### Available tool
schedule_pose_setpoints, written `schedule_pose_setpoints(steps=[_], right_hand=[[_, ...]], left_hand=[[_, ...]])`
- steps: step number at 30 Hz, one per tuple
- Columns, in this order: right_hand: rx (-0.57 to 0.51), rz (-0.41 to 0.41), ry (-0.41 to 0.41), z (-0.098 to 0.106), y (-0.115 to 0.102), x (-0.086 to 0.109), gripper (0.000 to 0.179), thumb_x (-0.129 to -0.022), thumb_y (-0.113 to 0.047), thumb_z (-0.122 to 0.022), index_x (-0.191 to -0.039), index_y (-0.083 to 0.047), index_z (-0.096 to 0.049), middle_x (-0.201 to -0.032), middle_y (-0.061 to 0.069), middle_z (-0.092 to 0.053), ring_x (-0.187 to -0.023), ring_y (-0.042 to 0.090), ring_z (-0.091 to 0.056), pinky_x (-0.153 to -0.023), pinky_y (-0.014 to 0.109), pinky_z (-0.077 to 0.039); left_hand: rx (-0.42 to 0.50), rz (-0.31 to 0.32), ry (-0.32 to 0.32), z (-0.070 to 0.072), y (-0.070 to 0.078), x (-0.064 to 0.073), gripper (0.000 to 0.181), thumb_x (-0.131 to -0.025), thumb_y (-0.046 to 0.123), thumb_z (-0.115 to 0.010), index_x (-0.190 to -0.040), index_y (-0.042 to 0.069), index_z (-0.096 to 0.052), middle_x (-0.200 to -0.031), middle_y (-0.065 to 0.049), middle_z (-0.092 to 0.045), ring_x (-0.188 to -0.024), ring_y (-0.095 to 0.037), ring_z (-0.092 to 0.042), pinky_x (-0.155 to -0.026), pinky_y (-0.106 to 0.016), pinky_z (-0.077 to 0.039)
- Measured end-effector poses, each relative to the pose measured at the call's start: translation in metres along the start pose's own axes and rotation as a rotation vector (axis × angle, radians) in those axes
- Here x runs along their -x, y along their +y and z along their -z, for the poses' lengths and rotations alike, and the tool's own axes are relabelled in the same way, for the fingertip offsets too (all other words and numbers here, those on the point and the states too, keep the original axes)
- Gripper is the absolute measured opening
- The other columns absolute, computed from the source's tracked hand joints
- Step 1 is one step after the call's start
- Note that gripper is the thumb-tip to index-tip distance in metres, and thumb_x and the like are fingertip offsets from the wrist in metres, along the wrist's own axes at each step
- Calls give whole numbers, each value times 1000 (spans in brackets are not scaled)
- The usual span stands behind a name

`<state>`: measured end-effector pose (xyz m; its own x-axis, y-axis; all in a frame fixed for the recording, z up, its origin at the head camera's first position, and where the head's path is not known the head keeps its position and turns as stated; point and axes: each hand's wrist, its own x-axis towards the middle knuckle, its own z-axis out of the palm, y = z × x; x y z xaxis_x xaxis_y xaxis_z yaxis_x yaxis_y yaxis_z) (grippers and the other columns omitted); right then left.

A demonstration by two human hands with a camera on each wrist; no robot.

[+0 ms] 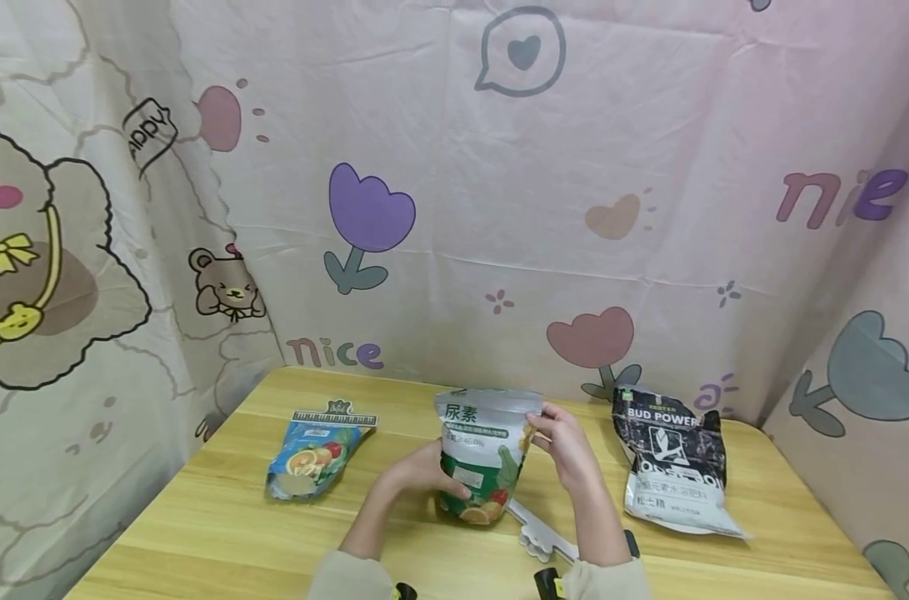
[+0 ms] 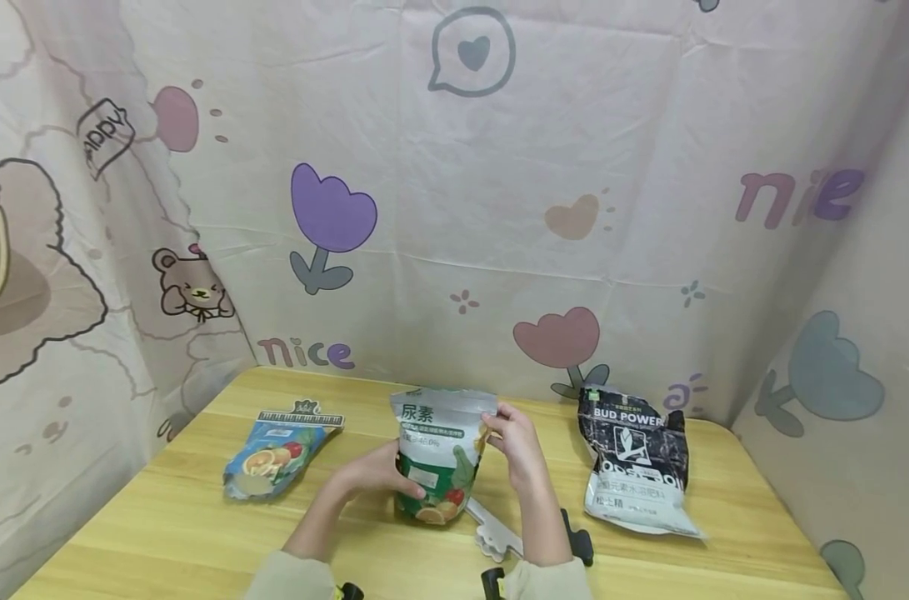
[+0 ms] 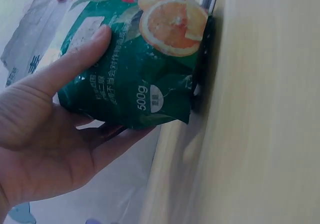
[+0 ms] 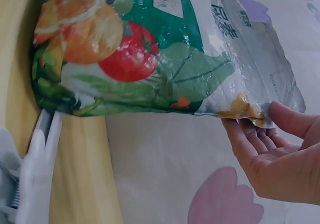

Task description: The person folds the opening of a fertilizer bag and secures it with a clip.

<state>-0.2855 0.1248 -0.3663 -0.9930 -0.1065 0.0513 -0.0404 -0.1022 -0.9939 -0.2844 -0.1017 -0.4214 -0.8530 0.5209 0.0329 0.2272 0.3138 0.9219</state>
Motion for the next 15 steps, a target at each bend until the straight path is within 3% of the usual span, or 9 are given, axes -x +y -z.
schedule_pose_setpoints(steps=[8, 10, 15], right_hand=[[19, -6, 67, 21, -9, 6, 19, -92, -3, -48, -106, 8, -51, -86, 1, -54, -80, 12, -51, -74, 27, -43], [28, -1, 67, 25, -11, 8, 23, -92, -5, -49, -109, 9, -52, -86, 1, -57, -82, 12, -53, -75, 28, -43], [102, -11, -17, 34, -14, 14, 35, -92, -11, -51, -120, 10, -49, -95, 3, -59, -88, 15, -54, -80, 30, -43]], left_hand=[[-21, 7, 93, -30, 7, -16, 68, -67, 1, -80, -124, -1, -43, -110, -9, -57, -103, -29, -52, -95, -50, -36], [-20, 4, 108, -36, 9, -18, 68, -67, 1, -81, -124, 0, -44, -110, -9, -57, -103, -29, -52, -95, -50, -37], [25, 12, 91, -37, 11, -14, 65, -69, 0, -78, -124, -2, -43, -112, -11, -56, -106, -33, -51, -95, -51, -36]])
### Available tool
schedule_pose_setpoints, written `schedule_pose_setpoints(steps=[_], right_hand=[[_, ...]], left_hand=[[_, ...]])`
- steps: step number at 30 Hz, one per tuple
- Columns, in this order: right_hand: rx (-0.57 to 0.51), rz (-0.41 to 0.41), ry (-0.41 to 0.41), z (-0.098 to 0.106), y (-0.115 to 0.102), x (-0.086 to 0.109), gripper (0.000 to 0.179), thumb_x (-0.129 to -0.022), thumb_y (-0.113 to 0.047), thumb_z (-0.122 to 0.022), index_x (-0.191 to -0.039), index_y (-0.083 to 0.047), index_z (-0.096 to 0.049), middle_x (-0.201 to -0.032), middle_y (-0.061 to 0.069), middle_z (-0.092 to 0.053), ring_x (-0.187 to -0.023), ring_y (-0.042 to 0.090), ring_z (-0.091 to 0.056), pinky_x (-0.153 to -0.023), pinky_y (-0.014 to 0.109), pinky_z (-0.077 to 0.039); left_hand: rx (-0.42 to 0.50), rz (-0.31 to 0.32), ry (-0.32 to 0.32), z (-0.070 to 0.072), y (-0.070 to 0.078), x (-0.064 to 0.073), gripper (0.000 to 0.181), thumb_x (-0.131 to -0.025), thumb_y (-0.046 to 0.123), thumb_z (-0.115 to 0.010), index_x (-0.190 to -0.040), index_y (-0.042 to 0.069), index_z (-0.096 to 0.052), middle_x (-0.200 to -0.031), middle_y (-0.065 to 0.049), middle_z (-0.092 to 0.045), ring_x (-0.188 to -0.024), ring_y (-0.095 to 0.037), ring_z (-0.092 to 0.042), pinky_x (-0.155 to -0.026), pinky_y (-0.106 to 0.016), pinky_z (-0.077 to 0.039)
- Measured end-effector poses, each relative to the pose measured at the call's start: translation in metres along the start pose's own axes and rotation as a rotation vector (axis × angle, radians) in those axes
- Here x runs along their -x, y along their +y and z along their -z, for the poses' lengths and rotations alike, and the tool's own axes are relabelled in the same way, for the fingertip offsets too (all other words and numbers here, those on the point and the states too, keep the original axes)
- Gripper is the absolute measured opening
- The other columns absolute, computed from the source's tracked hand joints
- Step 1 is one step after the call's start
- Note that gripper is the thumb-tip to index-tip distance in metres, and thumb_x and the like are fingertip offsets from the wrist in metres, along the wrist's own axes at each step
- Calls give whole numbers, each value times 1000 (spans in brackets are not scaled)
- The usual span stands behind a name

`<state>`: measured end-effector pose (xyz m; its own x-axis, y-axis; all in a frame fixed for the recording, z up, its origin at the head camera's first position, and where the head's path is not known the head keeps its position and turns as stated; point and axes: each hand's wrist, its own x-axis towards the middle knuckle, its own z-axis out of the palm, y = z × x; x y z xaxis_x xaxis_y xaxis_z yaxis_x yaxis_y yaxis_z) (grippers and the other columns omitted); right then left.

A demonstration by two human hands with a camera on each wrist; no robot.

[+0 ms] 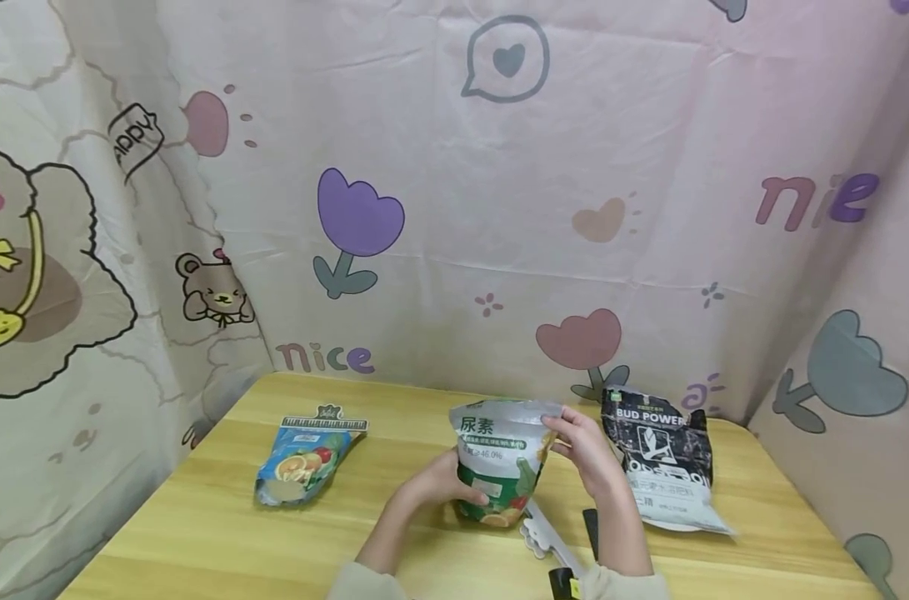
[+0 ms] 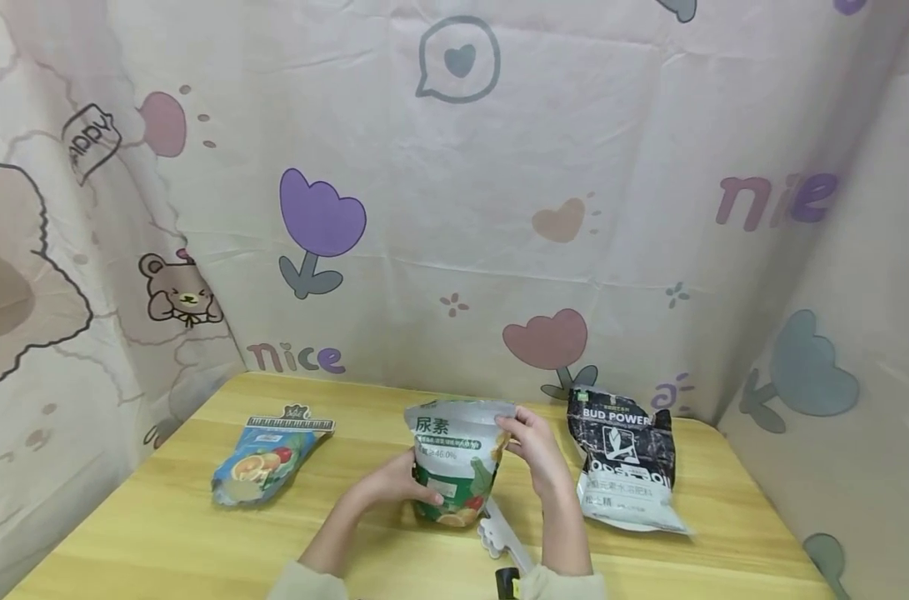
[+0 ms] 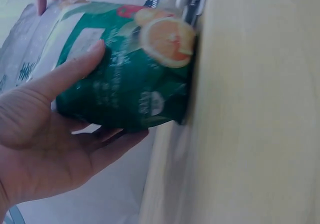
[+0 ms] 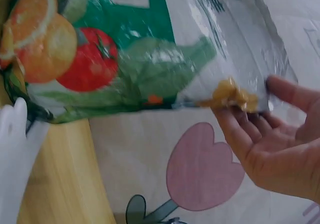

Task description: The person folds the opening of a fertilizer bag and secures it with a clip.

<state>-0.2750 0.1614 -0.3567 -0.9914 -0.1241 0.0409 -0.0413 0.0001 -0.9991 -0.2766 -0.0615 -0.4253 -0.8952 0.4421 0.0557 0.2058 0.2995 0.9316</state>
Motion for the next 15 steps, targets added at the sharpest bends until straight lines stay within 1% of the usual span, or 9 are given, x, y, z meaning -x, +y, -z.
schedule_pose_setpoints(steps=[3, 5, 7, 10, 12, 15], right_hand=[[51, 6, -39, 1, 2, 3, 37, -91, -12, -53, -121, 9, -49, -101, 6, -59, -93, 16, -54, -82, 32, -44], [90, 14, -42, 2, 3, 4, 35, -91, -13, -55, -119, 8, -51, -102, 7, -59, -96, 17, -54, -84, 34, -45], [132, 21, -42, 3, 3, 5, 32, -91, -14, -56, -114, 7, -54, -101, 8, -60, -97, 17, -54, -85, 36, -46], [196, 41, -52, 7, 0, 7, 24, -90, -15, -58, -103, 5, -58, -95, 6, -59, -97, 18, -53, -87, 39, -45], [222, 53, -65, 9, -2, 8, 20, -90, -16, -59, -92, 4, -58, -88, 6, -58, -94, 18, -53, -87, 42, -44], [249, 59, -82, 11, -3, 9, 23, -89, -18, -60, -77, 0, -53, -78, 5, -53, -89, 19, -53, -88, 43, -43]], left_hand=[[37, 24, -5, 7, 3, 7, 61, -75, 9, -75, -125, -5, -42, -112, -14, -55, -105, -34, -51, -92, -50, -39], [66, 16, 7, 13, 8, 10, 59, -80, 16, -71, -126, -7, -42, -112, -15, -54, -105, -35, -50, -89, -49, -42], [107, -2, 32, 17, 13, 11, 57, -86, 24, -66, -128, -6, -41, -114, -15, -53, -107, -34, -49, -90, -47, -42], [191, -44, 101, 20, 20, 10, 51, -92, 30, -57, -127, -5, -45, -116, -16, -54, -111, -34, -48, -93, -46, -40], [247, -60, 161, 19, 24, 7, 49, -94, 33, -52, -125, -5, -48, -116, -15, -56, -113, -32, -48, -95, -45, -38], [296, -79, 240, 19, 29, 6, 48, -95, 33, -51, -121, -7, -52, -114, -17, -58, -112, -32, -50, -95, -43, -39]])
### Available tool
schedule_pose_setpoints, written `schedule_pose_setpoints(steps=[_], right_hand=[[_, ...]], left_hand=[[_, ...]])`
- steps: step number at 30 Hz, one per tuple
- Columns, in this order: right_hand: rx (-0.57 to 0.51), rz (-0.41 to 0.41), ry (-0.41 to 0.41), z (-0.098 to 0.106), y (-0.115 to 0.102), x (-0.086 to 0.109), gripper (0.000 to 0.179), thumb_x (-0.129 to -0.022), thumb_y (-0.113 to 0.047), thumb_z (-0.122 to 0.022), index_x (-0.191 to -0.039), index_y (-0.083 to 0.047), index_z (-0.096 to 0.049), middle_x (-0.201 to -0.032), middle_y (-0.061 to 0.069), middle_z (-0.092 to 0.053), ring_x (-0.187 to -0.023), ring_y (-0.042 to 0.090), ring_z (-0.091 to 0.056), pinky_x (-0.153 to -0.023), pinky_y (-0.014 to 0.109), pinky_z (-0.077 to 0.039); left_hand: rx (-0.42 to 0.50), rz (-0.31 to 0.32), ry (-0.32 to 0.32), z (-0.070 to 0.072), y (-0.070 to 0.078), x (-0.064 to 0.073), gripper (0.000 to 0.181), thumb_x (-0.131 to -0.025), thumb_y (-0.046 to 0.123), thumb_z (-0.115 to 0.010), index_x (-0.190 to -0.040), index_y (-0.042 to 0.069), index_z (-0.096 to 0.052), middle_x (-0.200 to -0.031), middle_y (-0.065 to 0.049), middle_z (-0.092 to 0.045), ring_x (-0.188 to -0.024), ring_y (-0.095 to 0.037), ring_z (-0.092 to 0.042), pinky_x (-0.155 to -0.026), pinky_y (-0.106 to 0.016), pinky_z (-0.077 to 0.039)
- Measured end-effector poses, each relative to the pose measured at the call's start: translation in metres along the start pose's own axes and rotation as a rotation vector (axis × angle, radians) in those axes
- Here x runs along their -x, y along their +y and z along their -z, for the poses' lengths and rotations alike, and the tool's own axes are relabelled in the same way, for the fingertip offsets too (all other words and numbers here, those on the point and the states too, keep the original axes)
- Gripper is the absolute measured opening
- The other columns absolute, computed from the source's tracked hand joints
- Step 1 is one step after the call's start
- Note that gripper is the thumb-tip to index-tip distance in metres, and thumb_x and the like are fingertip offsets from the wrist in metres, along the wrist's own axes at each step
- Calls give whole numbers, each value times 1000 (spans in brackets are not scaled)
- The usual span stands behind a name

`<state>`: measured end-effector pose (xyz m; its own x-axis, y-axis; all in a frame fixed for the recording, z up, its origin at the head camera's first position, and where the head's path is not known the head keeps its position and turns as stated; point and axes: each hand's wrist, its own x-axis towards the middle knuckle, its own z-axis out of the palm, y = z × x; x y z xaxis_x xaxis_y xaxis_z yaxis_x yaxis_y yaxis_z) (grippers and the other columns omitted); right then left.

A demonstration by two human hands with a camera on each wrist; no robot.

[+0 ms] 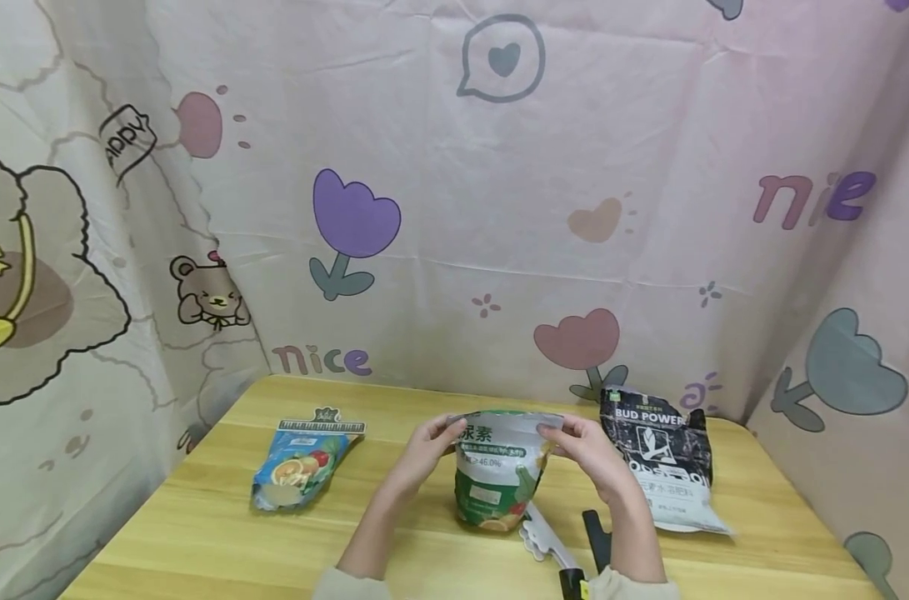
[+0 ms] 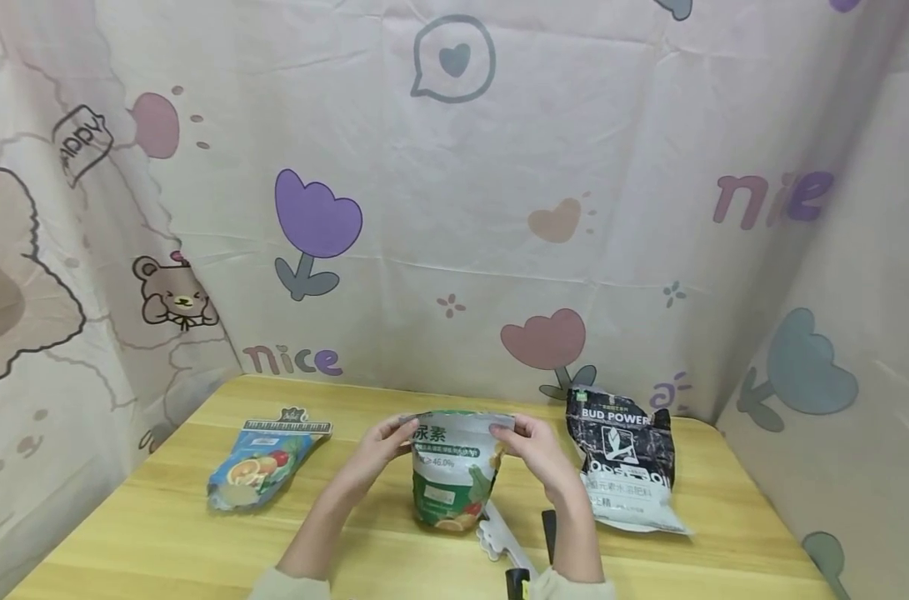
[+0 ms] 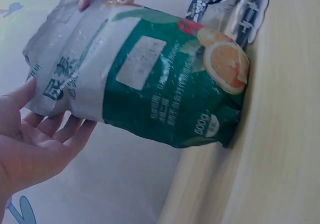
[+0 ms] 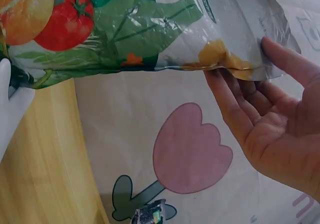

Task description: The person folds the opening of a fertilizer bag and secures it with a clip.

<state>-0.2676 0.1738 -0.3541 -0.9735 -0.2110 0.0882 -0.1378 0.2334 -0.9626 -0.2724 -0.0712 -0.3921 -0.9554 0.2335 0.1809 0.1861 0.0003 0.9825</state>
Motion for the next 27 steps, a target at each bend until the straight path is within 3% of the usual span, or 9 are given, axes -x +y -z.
schedule_pose_setpoints(steps=[11, 19, 27], right_hand=[[45, 0, -6, 0, 1, 2, 29, -90, -20, -59, -70, -5, -45, -73, 6, -47, -83, 18, -53, -87, 41, -44], [29, 21, 16, -6, -2, -1, 17, -91, -14, -57, -82, 1, -57, -80, 6, -55, -83, 17, -53, -82, 38, -46], [22, -2, 33, -7, -5, 0, 29, -92, -13, -55, -67, -6, -41, -71, 5, -43, -79, 16, -50, -83, 40, -46]], left_hand=[[-12, 19, 78, -5, 6, 2, 51, -94, 36, -50, -120, -8, -55, -115, -19, -59, -109, -32, -54, -94, -44, -40], [-42, 41, 80, 0, 10, 4, 46, -93, 37, -52, -104, -6, -64, -108, -15, -63, -104, -30, -57, -95, -48, -38], [-69, 33, 75, 1, 13, 7, 46, -93, 38, -53, -103, -5, -65, -104, -13, -64, -103, -29, -58, -94, -51, -37]])
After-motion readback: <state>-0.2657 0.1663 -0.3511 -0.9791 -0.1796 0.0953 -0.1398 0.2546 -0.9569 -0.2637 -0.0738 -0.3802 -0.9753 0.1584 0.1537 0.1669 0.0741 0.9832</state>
